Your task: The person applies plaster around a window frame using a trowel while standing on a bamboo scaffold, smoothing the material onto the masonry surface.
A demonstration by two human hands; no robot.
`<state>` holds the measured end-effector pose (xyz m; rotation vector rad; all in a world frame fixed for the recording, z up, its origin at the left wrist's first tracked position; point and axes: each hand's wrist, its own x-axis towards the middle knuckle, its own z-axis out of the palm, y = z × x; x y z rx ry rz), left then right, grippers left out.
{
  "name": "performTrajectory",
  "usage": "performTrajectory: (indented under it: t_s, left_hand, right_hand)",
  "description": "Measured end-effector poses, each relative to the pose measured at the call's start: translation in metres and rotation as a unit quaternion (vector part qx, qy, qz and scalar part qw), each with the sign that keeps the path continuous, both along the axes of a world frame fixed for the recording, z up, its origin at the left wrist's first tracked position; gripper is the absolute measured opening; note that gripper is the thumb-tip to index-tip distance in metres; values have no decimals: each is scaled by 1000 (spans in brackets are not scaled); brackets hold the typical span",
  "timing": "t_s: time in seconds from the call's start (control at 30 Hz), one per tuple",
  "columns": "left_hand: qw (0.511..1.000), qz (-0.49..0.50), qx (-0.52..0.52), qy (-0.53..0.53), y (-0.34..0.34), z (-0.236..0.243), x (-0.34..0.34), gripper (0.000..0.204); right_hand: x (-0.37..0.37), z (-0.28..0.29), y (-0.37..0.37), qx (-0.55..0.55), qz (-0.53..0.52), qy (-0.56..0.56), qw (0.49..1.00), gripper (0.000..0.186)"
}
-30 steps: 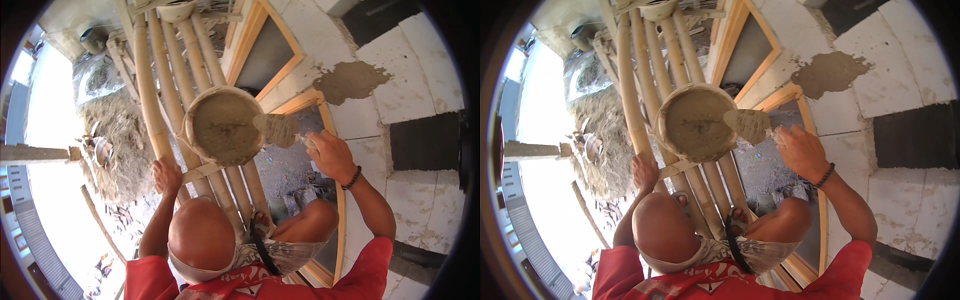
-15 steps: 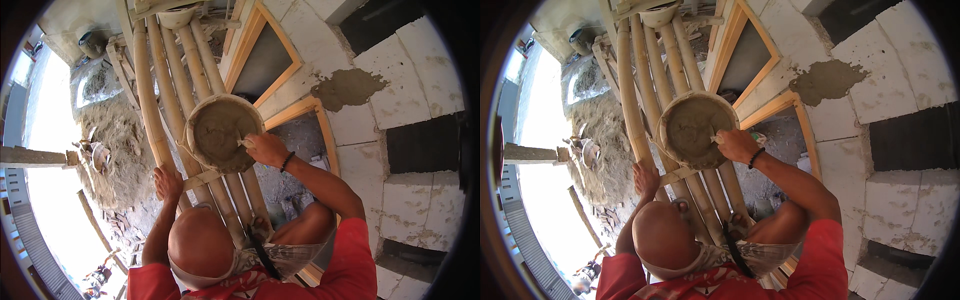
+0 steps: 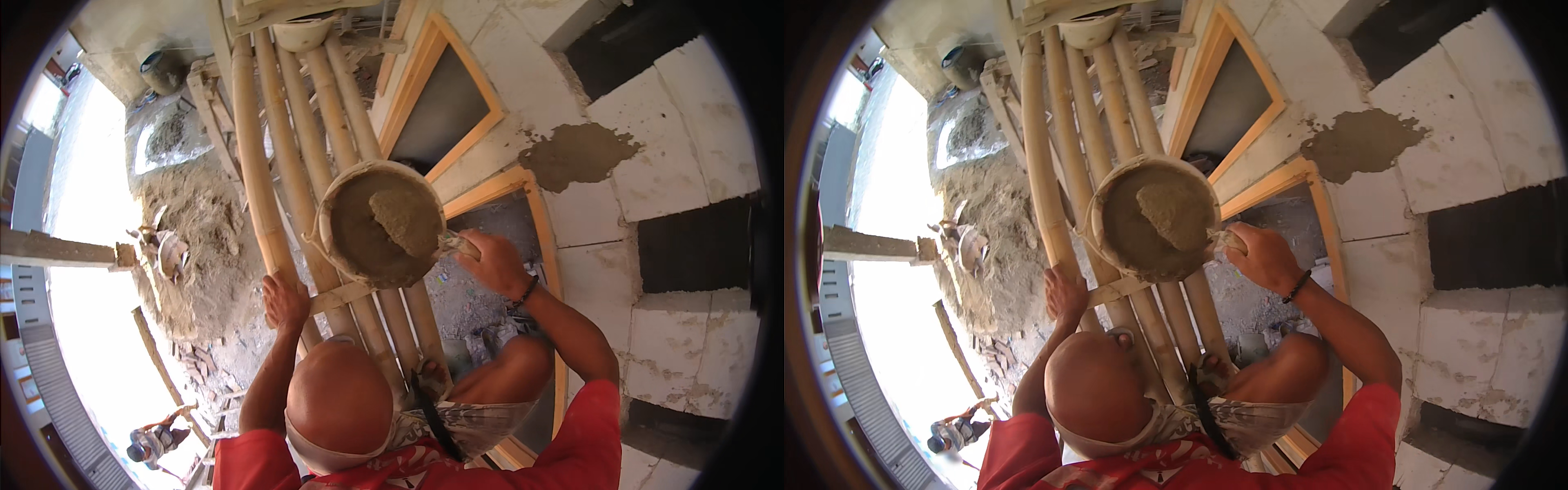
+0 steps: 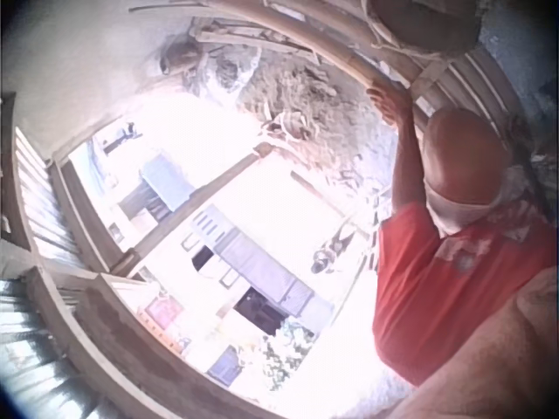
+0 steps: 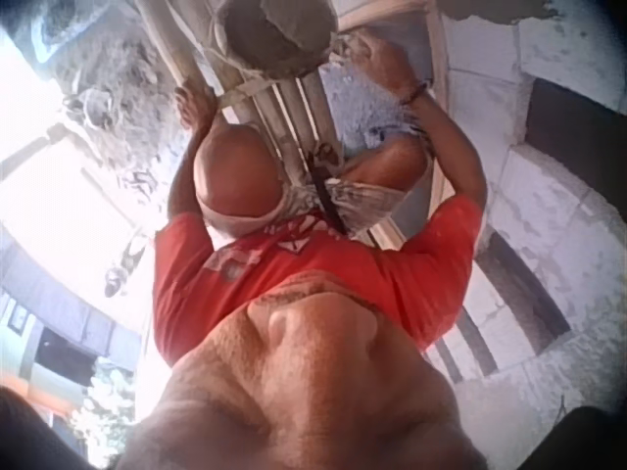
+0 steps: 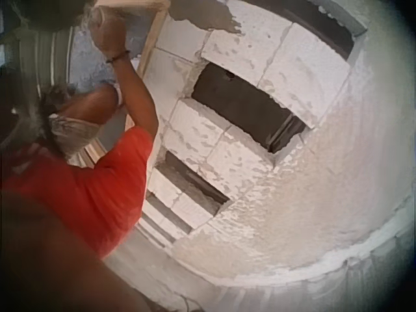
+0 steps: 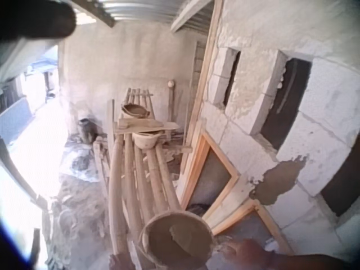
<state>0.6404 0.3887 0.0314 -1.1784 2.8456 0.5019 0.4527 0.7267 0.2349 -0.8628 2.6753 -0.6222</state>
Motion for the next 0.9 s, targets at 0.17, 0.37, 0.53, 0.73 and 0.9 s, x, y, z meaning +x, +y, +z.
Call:
performTrajectory:
  t_s: [0.17, 0.37, 0.53, 0.73, 0.9]
  left_hand:
    - [1000, 14, 3, -9, 2, -1, 3, 59]
    - [1000, 12, 3, -26, 7, 15, -3, 59]
    - [1000, 11, -5, -20, 3, 16, -1, 58]
    - [1000, -4, 4, -13, 12, 14, -9, 57]
    - [1000, 10, -7, -28, 8, 16, -1, 60]
  right_hand:
    - [-1, 104, 4, -30, -8, -26, 999, 43]
    - [5, 253, 32, -26, 11, -20, 999, 49]
    - [1, 287, 60, -162, -133, -161, 964, 45]
    - [-55, 335, 170, 40, -363, 226, 903, 38]
    - [-33, 348, 131, -50, -366, 240, 898, 52]
